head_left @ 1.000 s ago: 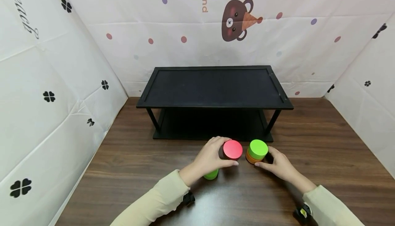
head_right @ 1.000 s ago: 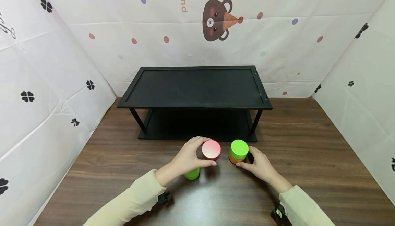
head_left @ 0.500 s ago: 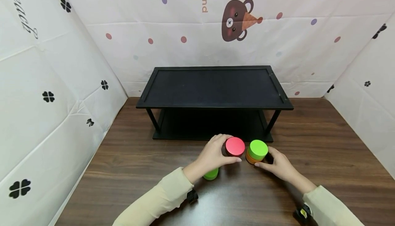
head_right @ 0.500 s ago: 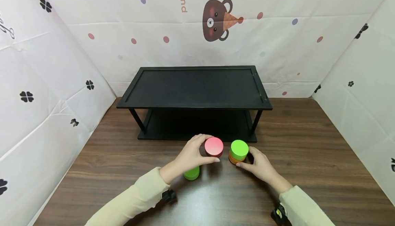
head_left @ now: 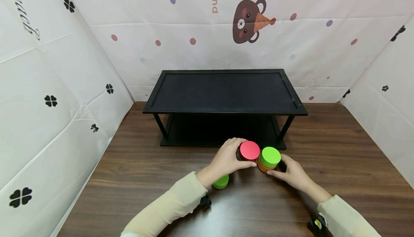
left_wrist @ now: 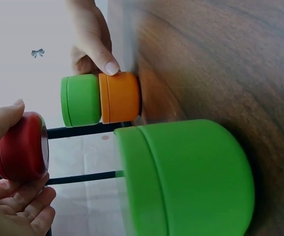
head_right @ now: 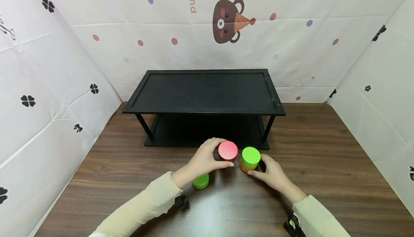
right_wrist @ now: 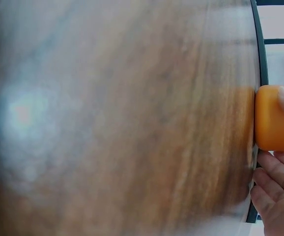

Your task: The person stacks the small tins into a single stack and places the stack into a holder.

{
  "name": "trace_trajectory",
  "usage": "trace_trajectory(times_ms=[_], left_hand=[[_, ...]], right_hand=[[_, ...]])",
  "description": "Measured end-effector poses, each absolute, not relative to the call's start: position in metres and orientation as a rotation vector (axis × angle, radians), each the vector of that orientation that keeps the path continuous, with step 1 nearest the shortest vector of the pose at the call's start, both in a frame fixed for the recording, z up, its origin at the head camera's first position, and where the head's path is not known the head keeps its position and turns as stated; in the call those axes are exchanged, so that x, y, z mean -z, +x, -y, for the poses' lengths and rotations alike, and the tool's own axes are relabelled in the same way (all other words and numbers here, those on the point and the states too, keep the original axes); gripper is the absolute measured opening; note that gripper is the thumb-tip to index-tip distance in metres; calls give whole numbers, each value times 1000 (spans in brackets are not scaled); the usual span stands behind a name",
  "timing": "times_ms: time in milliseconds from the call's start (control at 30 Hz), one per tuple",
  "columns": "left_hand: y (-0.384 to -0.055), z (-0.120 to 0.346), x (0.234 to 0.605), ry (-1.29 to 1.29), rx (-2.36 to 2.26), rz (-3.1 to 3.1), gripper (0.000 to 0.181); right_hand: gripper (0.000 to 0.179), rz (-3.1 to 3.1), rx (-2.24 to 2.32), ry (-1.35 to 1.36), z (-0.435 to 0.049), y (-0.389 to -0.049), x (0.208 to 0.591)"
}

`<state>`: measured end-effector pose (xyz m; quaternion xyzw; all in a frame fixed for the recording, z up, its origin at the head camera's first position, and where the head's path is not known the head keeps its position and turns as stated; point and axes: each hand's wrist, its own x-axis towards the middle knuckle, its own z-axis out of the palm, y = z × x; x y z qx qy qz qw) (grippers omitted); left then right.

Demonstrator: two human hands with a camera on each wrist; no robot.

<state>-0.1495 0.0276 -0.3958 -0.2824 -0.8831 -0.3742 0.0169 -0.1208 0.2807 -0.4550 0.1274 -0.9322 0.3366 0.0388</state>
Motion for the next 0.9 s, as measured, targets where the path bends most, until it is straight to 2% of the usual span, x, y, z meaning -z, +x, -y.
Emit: trace_trajectory(times_ms=[900], left_hand=[[-161, -52, 392, -932, 1129, 2724, 61]], right_hand=[[58, 2858, -1043, 394, -282, -120, 453]])
